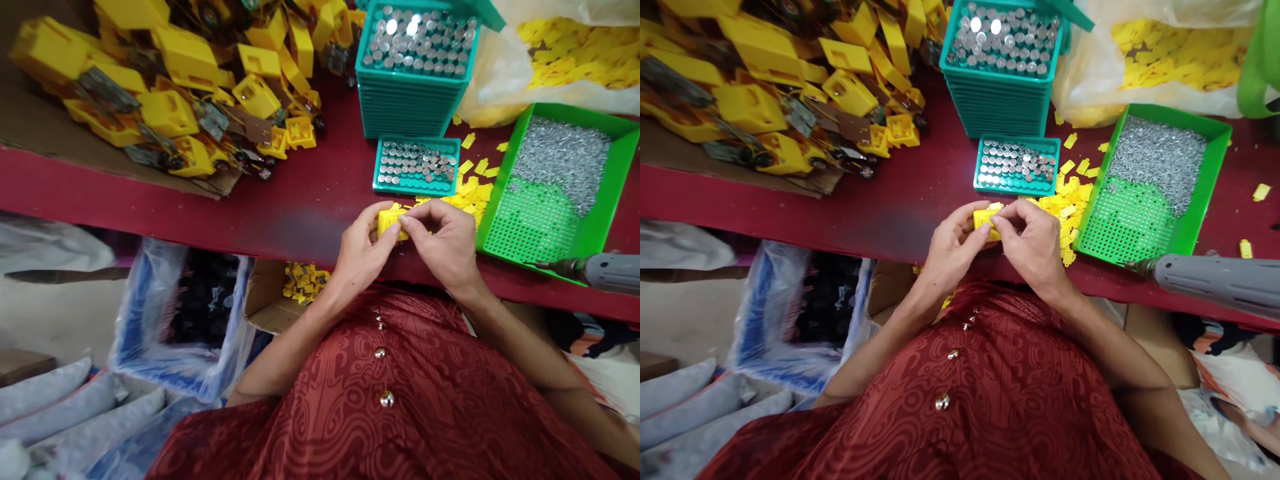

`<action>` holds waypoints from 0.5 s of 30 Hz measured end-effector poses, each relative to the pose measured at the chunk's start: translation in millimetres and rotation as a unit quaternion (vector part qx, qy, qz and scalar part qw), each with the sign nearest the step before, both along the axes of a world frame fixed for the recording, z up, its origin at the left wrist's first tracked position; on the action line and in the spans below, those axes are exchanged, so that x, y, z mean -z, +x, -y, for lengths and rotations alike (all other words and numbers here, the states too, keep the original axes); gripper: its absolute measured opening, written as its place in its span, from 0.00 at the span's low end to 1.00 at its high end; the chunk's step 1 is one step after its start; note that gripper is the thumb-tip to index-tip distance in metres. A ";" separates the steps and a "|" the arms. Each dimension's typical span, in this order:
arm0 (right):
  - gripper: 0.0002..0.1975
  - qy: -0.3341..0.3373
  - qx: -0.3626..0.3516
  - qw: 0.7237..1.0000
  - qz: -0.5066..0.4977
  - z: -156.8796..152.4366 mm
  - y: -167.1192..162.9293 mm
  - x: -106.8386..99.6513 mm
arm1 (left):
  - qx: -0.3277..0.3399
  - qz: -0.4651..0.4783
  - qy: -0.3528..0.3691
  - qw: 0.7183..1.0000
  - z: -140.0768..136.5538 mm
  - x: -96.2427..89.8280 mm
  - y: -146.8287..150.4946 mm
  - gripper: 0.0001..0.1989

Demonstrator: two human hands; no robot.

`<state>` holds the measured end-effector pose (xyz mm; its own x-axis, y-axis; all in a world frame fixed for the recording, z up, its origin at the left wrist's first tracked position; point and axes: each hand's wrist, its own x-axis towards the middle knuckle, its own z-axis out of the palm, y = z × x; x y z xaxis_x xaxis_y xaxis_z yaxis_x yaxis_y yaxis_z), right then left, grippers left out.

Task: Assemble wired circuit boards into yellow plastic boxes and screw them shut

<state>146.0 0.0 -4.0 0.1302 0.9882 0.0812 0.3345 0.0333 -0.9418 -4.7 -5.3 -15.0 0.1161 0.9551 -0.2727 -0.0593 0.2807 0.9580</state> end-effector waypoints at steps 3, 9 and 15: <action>0.06 0.007 -0.008 1.000 0.018 1.0 -2.9 -3.7 | 0.002 0.011 -0.002 1.000 -1.6 0.9 -1.7 0.21; 0.06 0.027 -0.051 0.998 0.005 0.0 -3.2 -5.6 | -0.024 0.065 -0.020 0.997 -4.5 2.4 -7.5 0.24; 0.14 -0.019 -0.054 0.998 0.032 -6.4 11.2 -5.3 | -0.006 0.091 -0.033 0.995 -2.2 -2.1 -8.8 0.22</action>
